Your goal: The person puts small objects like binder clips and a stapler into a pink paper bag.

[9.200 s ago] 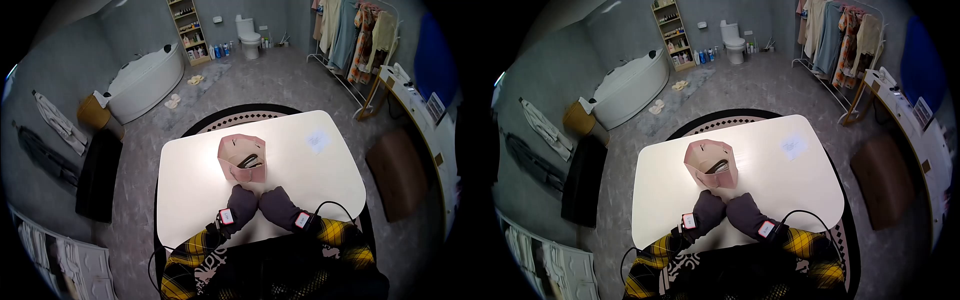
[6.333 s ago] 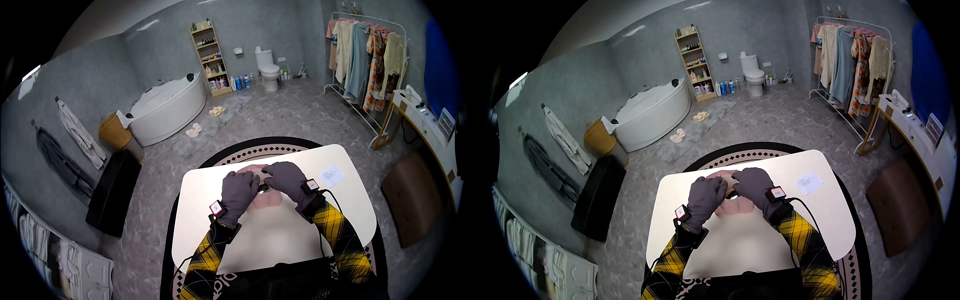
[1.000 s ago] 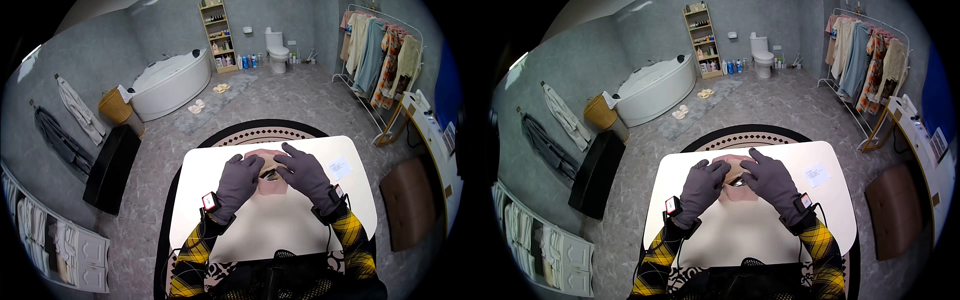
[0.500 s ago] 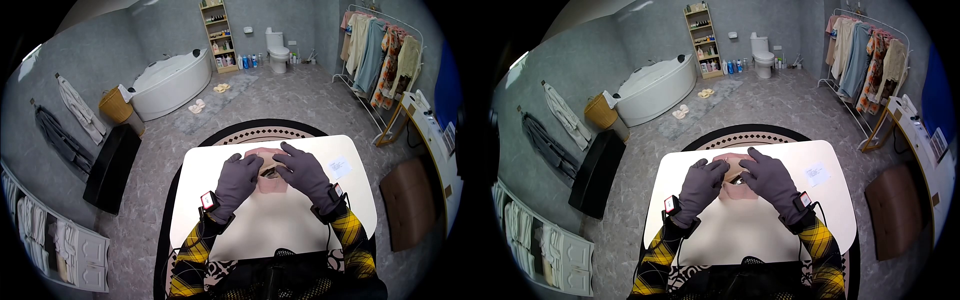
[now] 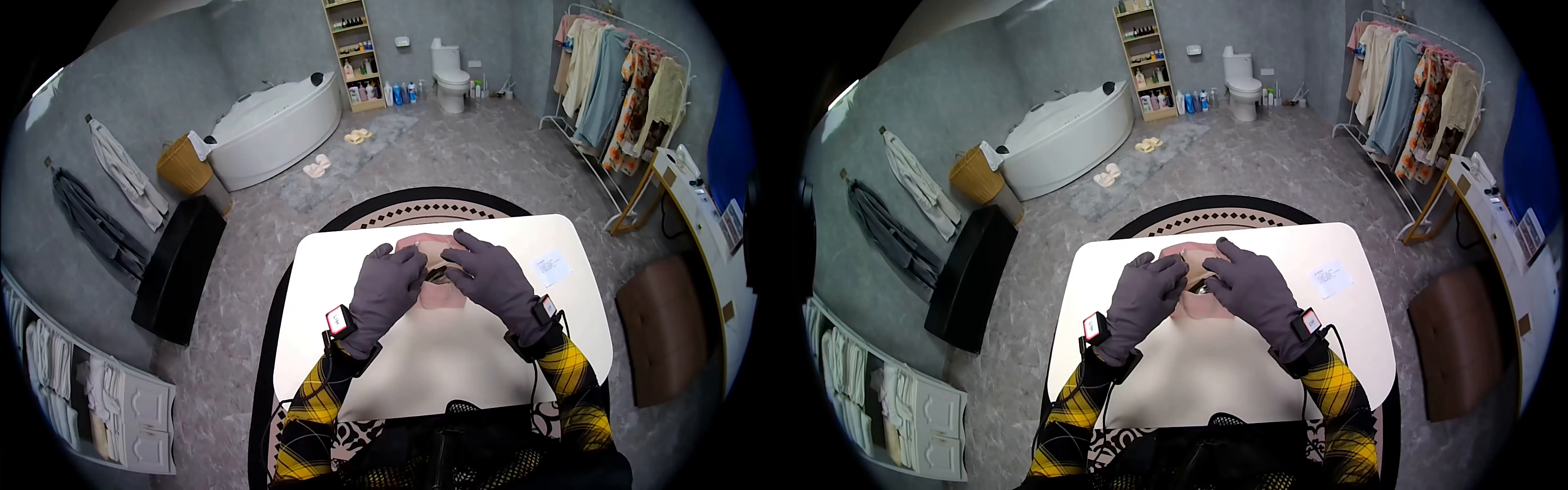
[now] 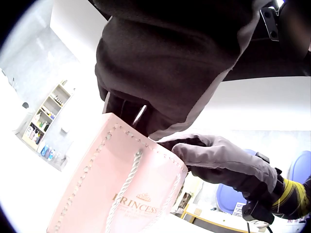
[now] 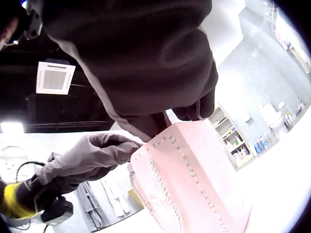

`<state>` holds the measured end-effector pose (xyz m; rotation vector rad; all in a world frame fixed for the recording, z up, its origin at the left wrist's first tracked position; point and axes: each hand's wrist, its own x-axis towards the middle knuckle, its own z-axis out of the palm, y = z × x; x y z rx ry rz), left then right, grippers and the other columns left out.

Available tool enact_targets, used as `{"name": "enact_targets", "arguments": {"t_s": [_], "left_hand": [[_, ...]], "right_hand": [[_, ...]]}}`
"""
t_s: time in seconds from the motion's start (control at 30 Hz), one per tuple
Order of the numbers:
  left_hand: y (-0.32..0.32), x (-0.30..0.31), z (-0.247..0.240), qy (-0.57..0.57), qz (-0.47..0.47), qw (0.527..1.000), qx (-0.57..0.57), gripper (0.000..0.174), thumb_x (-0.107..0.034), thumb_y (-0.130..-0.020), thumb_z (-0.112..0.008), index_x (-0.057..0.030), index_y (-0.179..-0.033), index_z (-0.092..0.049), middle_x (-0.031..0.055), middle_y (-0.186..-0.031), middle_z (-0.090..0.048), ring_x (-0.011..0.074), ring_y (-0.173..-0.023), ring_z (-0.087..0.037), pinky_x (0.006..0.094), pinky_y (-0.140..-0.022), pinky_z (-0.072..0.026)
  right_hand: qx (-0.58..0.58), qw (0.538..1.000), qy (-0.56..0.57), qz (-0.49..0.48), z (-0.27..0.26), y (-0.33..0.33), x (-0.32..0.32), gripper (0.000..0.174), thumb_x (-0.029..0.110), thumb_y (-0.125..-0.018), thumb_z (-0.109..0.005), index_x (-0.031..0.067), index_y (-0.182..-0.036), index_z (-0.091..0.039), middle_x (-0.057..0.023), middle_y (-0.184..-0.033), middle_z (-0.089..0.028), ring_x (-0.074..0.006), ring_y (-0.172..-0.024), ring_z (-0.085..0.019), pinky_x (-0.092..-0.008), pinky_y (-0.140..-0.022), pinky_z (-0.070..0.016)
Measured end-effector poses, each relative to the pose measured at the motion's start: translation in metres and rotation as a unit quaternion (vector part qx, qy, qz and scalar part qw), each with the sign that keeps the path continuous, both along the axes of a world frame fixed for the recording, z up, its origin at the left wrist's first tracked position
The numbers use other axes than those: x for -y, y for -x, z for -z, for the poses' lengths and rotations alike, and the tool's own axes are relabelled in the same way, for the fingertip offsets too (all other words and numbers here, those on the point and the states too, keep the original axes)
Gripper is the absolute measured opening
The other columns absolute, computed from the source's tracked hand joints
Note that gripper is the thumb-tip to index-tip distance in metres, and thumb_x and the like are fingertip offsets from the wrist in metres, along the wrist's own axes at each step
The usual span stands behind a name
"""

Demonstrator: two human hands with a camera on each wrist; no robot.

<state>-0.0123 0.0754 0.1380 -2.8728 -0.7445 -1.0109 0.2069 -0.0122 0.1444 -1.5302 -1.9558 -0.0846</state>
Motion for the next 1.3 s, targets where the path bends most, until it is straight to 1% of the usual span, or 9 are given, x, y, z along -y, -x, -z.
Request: {"name": "enact_targets", "arguments": {"t_s": [0.3, 0.43, 0.6, 0.8, 1.03, 1.17, 1.2, 1.23, 1.3], "left_hand": [[-0.003, -0.002, 0.010, 0.009, 0.011, 1.000, 0.025, 0.011, -0.014, -0.087, -0.075, -0.0096, -0.095, -0.070, 0.0085, -0.108, -0.075, 0.0306, -0.082, -0.067, 0.0433, -0.083, -0.0518], [-0.003, 0.007, 0.006, 0.029, 0.006, 0.999, 0.022, 0.011, -0.015, -0.087, -0.077, -0.0072, -0.092, -0.073, 0.0137, -0.108, -0.076, 0.0388, -0.084, -0.067, 0.0449, -0.083, -0.0542], [-0.008, 0.003, 0.010, 0.043, 0.020, 0.998, 0.034, 0.011, -0.018, -0.088, -0.075, -0.0070, -0.087, -0.072, 0.0119, -0.111, -0.074, 0.0360, -0.088, -0.067, 0.0461, -0.088, -0.0516], [-0.001, 0.005, 0.007, 0.034, -0.010, 0.999, 0.006, 0.014, -0.019, -0.089, -0.076, -0.0068, -0.094, -0.071, 0.0105, -0.119, -0.073, 0.0335, -0.091, -0.067, 0.0444, -0.091, -0.0504], [0.020, 0.026, -0.028, -0.025, -0.011, 0.999, 0.023, 0.016, -0.017, -0.091, -0.073, -0.0058, -0.102, -0.071, 0.0117, -0.113, -0.072, 0.0315, -0.092, -0.069, 0.0450, -0.096, -0.0500], [0.054, 0.028, -0.036, 0.055, -0.047, 0.997, 0.038, 0.019, -0.016, -0.093, -0.072, -0.0034, -0.107, -0.073, 0.0105, -0.099, -0.076, 0.0333, -0.082, -0.070, 0.0471, -0.093, -0.0519], [0.059, 0.029, -0.041, 0.064, -0.056, 0.996, 0.042, 0.022, -0.019, -0.094, -0.072, -0.0029, -0.108, -0.076, 0.0119, -0.093, -0.077, 0.0324, -0.080, -0.071, 0.0438, -0.084, -0.0551], [0.065, 0.032, -0.037, 0.061, -0.056, 0.996, 0.039, 0.022, -0.019, -0.094, -0.072, -0.0029, -0.108, -0.076, 0.0119, -0.093, -0.077, 0.0324, -0.080, -0.071, 0.0438, -0.084, -0.0551], [0.075, 0.034, -0.028, 0.300, -0.163, 0.940, 0.028, 0.026, -0.024, -0.097, -0.070, -0.0033, -0.110, -0.078, 0.0130, -0.088, -0.077, 0.0293, -0.078, -0.072, 0.0396, -0.075, -0.0563]], "right_hand": [[-0.007, 1.000, -0.025, -0.004, 0.008, 0.001, 0.002, 0.025, 0.023, -0.087, -0.075, 0.0105, -0.108, -0.073, -0.0242, -0.134, -0.066, -0.0356, -0.086, -0.072, -0.0428, -0.077, -0.0585], [0.000, 1.000, -0.028, -0.003, 0.008, 0.002, 0.011, 0.019, 0.020, -0.088, -0.075, 0.0127, -0.106, -0.078, -0.0217, -0.135, -0.067, -0.0324, -0.078, -0.074, -0.0408, -0.072, -0.0601], [-0.077, 0.997, -0.020, -0.004, 0.011, 0.000, 0.010, 0.018, 0.025, -0.091, -0.073, 0.0073, -0.091, -0.076, -0.0229, -0.137, -0.065, -0.0356, -0.085, -0.073, -0.0404, -0.078, -0.0599], [-0.045, 0.998, -0.045, 0.001, 0.008, -0.004, 0.009, 0.018, 0.025, -0.091, -0.073, 0.0081, -0.097, -0.076, -0.0223, -0.138, -0.065, -0.0355, -0.083, -0.073, -0.0412, -0.078, -0.0596], [-0.070, 0.995, -0.070, 0.016, -0.013, -0.014, 0.036, 0.022, 0.020, -0.089, -0.075, 0.0076, -0.108, -0.077, -0.0214, -0.138, -0.066, -0.0333, -0.083, -0.074, -0.0405, -0.076, -0.0596], [-0.155, 0.987, -0.029, 0.026, -0.003, -0.034, 0.057, 0.025, 0.018, -0.093, -0.074, 0.0082, -0.115, -0.077, -0.0193, -0.131, -0.071, -0.0315, -0.081, -0.075, -0.0383, -0.077, -0.0607], [-0.161, 0.986, -0.028, 0.022, 0.000, -0.040, 0.059, 0.024, 0.019, -0.095, -0.072, 0.0081, -0.116, -0.077, -0.0184, -0.124, -0.074, -0.0306, -0.086, -0.076, -0.0373, -0.080, -0.0606], [-0.163, 0.986, -0.031, 0.021, 0.007, -0.041, 0.068, 0.024, 0.019, -0.095, -0.072, 0.0081, -0.116, -0.077, -0.0184, -0.124, -0.074, -0.0306, -0.086, -0.076, -0.0373, -0.080, -0.0606], [-0.266, 0.959, 0.091, 0.047, 0.011, -0.049, 0.077, 0.023, 0.019, -0.096, -0.071, 0.0073, -0.115, -0.078, -0.0178, -0.118, -0.076, -0.0306, -0.090, -0.077, -0.0365, -0.081, -0.0600]]}}
